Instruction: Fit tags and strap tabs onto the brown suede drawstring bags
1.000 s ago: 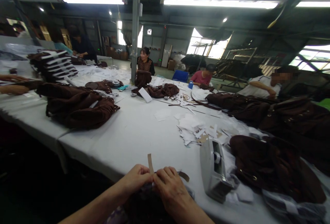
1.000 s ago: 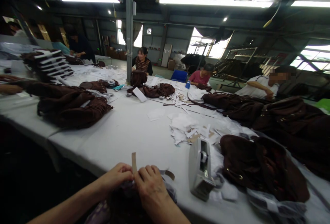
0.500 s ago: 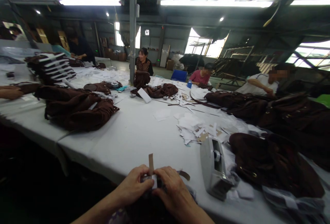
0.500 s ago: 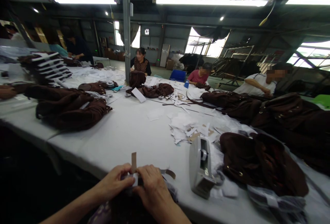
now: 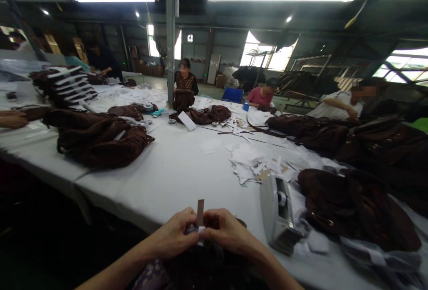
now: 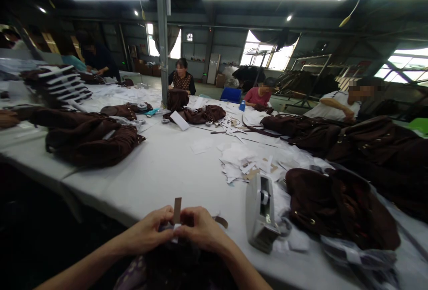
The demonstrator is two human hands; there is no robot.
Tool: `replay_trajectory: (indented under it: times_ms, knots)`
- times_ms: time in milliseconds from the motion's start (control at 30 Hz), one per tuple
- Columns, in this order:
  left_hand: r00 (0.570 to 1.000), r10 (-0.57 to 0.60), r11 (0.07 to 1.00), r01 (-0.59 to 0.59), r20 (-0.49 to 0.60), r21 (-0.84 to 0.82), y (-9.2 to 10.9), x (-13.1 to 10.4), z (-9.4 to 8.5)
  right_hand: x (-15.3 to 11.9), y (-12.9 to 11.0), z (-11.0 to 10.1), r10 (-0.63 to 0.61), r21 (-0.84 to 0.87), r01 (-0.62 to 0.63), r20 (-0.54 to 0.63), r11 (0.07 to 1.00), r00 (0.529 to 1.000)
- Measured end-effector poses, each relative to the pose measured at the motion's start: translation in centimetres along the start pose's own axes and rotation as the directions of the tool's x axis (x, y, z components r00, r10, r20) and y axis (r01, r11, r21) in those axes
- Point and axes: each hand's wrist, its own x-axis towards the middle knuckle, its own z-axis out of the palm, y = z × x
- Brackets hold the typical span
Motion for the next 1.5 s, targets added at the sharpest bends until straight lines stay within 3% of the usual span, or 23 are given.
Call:
replay_trajectory:
  times_ms: [67,133,233,300,433,600,700,1033,1233,1400,1500]
  knots:
    - [1.0,0.024,1.0,-0.024,-0.015,-0.004,-0.2,0.0,0.0,-0.5,0.2,0.1,-0.007,-0.077,0.005,-0.023,0.997,1.0]
    - [0.997,0.036,0.999,-0.037,-0.062,-0.019,-0.4,0.1,-0.2,-1.2,0.4,0.5,-0.063,-0.165,0.037,-0.156,0.986,0.986]
    - [0.991,0.056,0.996,-0.063,-0.122,-0.055,-0.5,0.3,-0.7,-2.0,0.7,1.6,-0.198,-0.337,0.058,-0.4,0.94,0.895]
    - [0.989,0.107,0.99,-0.115,-0.102,-0.076,-0.4,0.3,-0.9,-2.2,0.8,2.4,-0.272,-0.431,0.056,-0.459,0.901,0.846]
    - [0.985,0.164,0.981,-0.169,-0.056,-0.095,-0.7,0.5,-0.7,-1.9,1.1,3.5,-0.392,-0.532,0.104,-0.463,0.84,0.795]
    - [0.981,0.192,0.97,-0.188,0.006,-0.153,-1.8,1.1,-1.1,-1.7,2.1,4.3,-0.569,-0.515,0.31,-0.479,0.799,0.669]
    - [0.983,0.183,0.966,-0.179,0.007,-0.187,-1.9,1.2,-1.4,-2.1,2.7,4.6,-0.649,-0.562,0.37,-0.449,0.74,0.615]
    - [0.986,0.167,0.938,-0.149,0.03,-0.314,-2.3,1.3,-1.2,-3.1,3.6,4.4,-0.795,-0.74,0.424,-0.241,0.521,0.556]
    - [0.981,0.178,0.927,-0.192,-0.073,-0.322,-2.3,1.5,-0.9,-3.0,3.5,4.3,-0.844,-0.817,0.401,-0.18,0.414,0.504]
    - [0.941,0.275,0.929,-0.313,-0.197,-0.197,-1.3,1.4,-0.7,-2.3,3.2,4.6,-0.84,-0.8,0.355,-0.31,0.484,0.446]
    - [0.917,0.305,0.94,-0.334,-0.256,-0.077,-1.3,1.2,-0.5,-2.2,3.2,4.7,-0.837,-0.782,0.369,-0.332,0.502,0.435]
